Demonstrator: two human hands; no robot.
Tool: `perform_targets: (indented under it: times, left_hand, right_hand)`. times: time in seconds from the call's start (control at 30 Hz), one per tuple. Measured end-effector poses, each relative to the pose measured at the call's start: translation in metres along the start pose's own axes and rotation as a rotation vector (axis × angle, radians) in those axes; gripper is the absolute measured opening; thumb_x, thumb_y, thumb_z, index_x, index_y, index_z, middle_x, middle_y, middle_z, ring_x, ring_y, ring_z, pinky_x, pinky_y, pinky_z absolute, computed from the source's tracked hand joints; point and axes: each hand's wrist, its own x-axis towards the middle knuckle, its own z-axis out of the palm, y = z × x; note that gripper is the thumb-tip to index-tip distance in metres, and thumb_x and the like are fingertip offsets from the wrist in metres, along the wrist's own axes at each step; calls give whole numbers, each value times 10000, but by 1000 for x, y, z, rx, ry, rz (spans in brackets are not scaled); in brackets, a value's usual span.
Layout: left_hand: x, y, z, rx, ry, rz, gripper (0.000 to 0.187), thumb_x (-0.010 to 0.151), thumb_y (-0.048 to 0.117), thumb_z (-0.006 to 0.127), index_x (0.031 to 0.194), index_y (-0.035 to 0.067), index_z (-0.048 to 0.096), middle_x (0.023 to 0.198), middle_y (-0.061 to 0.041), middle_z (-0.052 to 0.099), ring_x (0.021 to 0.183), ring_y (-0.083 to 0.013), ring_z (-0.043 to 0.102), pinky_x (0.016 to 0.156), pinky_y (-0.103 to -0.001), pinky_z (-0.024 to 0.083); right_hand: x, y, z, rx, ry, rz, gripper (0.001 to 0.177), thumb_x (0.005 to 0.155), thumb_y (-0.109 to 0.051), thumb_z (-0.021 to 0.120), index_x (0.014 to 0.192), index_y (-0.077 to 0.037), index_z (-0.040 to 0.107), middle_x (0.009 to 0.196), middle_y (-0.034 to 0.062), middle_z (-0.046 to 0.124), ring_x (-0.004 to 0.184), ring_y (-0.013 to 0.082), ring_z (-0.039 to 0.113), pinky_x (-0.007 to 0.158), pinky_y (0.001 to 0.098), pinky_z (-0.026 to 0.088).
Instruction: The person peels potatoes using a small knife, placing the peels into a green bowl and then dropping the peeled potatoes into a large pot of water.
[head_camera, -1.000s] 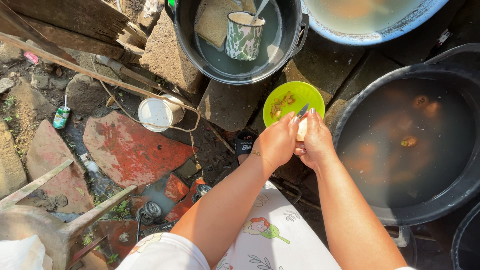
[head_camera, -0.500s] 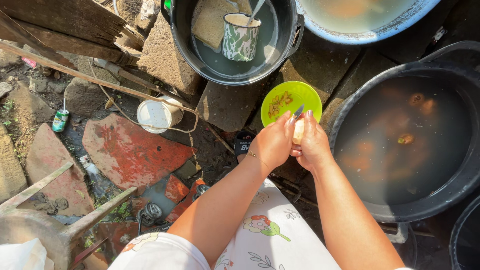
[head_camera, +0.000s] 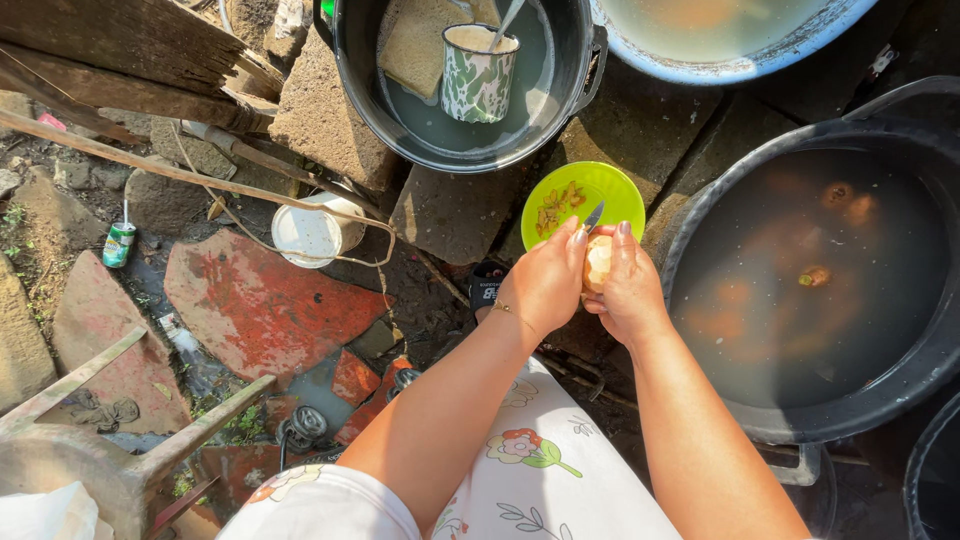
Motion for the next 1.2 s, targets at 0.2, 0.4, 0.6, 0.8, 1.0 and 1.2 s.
perform_targets:
  times: [0.2, 0.4, 0.6, 0.8, 1.0, 1.2]
  left_hand:
    - [-36, 19, -6, 53, -9, 41, 547, 1105, 421, 413, 1574, 172, 540, 1188, -223, 736, 1041, -436, 734, 905, -524, 580]
    - [-29, 26, -4, 96, -48, -48, 566, 1094, 431, 394, 1597, 197, 507, 1204, -222, 717, 1024, -446, 729, 893, -536, 570]
    - [12, -6, 13, -268, -62, -154, 532, 1115, 447, 399, 1489, 133, 609, 1326, -195, 757, 1249, -376, 699, 1065, -433, 520]
    - [-41, 10, 19, -37, 51, 74, 516, 1133, 414, 420, 1581, 188, 542, 1233, -205, 738, 1062, -417, 726, 901, -491, 572]
    - [-73, 32, 26, 213, 111, 114, 559, 1105, 409, 485, 1642, 255, 466, 978, -166, 691, 684, -411, 712, 614, -549, 572]
    - [-76, 34, 37, 241, 150, 81, 557, 1102, 431, 491, 1633, 266, 473, 1008, -175, 693, 708, -416, 727, 616, -554, 575]
  right_hand:
    - [8, -8, -2, 117, 28, -84, 547, 1158, -577, 340, 1186, -92, 592, 865, 40, 635, 574, 87, 493, 428, 254, 332]
    - [9, -4, -2, 14, -50, -173, 553, 1182, -582, 320, 1180, -99, 589, 800, 50, 571, 548, 92, 452, 447, 264, 358]
    - [-4, -8, -3, 114, -23, -16, 546, 1105, -613, 357, 1143, -123, 597, 774, 51, 588, 466, 101, 430, 403, 261, 342]
    - [26, -2, -27, 383, -82, 28, 580, 1204, -631, 470, 1080, -87, 629, 801, 52, 616, 499, 87, 483, 380, 237, 412]
    - [31, -4, -26, 518, 132, 169, 456, 1151, -475, 444, 1185, -47, 599, 1024, 110, 655, 887, 213, 666, 775, 374, 642]
    - [26, -6, -27, 508, 86, 127, 443, 1159, -463, 459, 1240, -40, 568, 1041, 112, 652, 876, 220, 664, 775, 383, 635]
